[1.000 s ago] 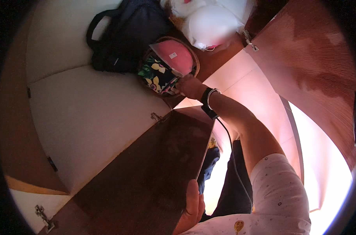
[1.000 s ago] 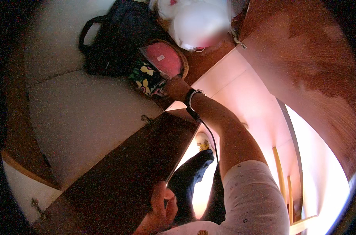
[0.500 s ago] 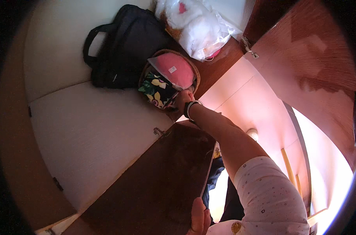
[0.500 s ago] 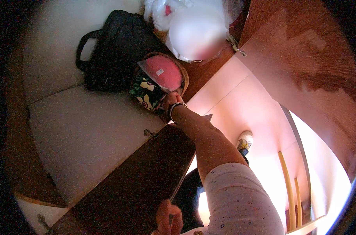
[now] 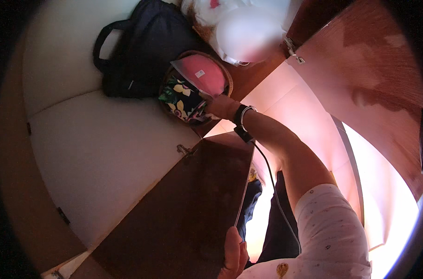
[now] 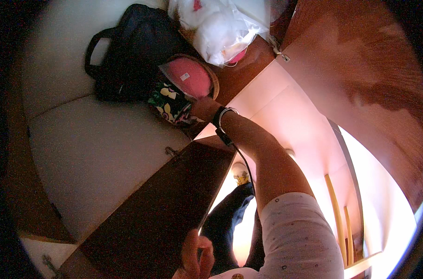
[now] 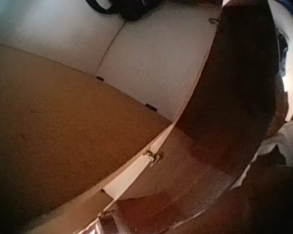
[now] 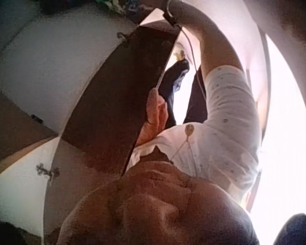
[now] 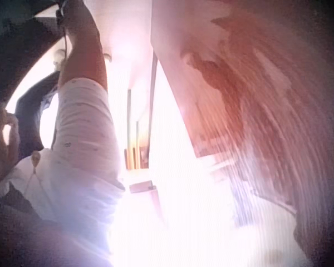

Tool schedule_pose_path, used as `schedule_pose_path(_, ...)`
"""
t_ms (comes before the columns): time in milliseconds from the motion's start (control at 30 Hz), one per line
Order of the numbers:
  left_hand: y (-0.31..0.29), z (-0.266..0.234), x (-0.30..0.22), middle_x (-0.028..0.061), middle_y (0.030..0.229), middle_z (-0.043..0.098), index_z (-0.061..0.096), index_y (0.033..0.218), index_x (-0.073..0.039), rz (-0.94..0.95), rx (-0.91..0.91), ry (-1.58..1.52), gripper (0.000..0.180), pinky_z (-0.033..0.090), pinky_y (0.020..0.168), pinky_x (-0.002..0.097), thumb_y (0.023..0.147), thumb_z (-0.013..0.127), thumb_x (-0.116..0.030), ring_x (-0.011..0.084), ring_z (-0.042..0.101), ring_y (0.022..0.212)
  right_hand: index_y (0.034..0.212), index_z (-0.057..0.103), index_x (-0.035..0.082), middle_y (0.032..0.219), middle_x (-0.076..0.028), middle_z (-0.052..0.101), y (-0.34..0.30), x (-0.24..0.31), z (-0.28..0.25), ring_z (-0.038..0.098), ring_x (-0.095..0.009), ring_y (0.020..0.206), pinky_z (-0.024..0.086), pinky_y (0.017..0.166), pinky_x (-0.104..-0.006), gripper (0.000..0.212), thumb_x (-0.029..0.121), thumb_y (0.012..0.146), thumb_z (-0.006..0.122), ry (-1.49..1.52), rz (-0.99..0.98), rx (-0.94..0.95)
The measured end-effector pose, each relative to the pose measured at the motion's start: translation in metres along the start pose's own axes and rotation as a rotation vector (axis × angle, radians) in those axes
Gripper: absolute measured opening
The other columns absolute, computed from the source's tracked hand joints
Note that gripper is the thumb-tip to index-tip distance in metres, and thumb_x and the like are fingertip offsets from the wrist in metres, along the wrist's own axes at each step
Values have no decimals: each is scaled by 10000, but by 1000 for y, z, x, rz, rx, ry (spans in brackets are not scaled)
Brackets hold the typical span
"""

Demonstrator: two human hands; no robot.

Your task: The person takes a small cloth from a wardrobe, folds it, and places it into a small drawer; then the person retrieves a second cloth, rinses it in a bucket of water, wrings it out, and uses it to wipe a wardrobe door before removing several folded items of clothing from the wardrobe.

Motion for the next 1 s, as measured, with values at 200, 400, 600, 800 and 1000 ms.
schedule_pose_path(200,0,-9,-2,148,770,561,332,1207,114,12,-27,-22,424,471,793,399,891,451,-144,262,586,732,859,604,39,734,-92,596,-35,-58,-32,602,-174,659,491,600,-291,117,9,754,562,788,412,-187)
schedule_pose_path(400,3,-17,8,138,758,558,317,1218,116,4,-62,-42,438,471,789,396,890,452,-141,254,584,725,838,577,26,727,-27,587,-55,-58,-103,584,-126,639,482,587,-258,78,93,817,611,1475,295,-381)
schedule_pose_path(600,-3,-48,23,127,747,554,301,1230,118,-40,-110,-102,454,471,784,392,888,452,-139,246,582,719,881,618,46,728,-4,576,-68,-72,-126,498,-82,562,397,523,-196,136,171,826,623,1940,365,-559)
schedule_pose_path(800,-14,-68,33,117,735,551,286,1242,121,-88,-153,-212,469,471,780,388,886,453,-136,238,580,712,988,577,25,862,-49,616,-100,-75,-156,589,-131,738,490,709,-243,181,141,849,578,2105,296,-665)
schedule_pose_path(1000,-7,-62,38,130,814,575,146,1289,124,31,-212,-125,580,480,767,346,853,488,-47,206,586,751,1044,524,-6,938,-100,609,-177,-50,-198,600,-169,836,530,651,-248,244,178,885,514,2390,178,-704)
Point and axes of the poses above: each hand's wrist, its own y-axis towards the middle knuckle, its own z-axis out of the palm, x = y × z, the point moved 10 cm from there along y, towards the middle knuckle
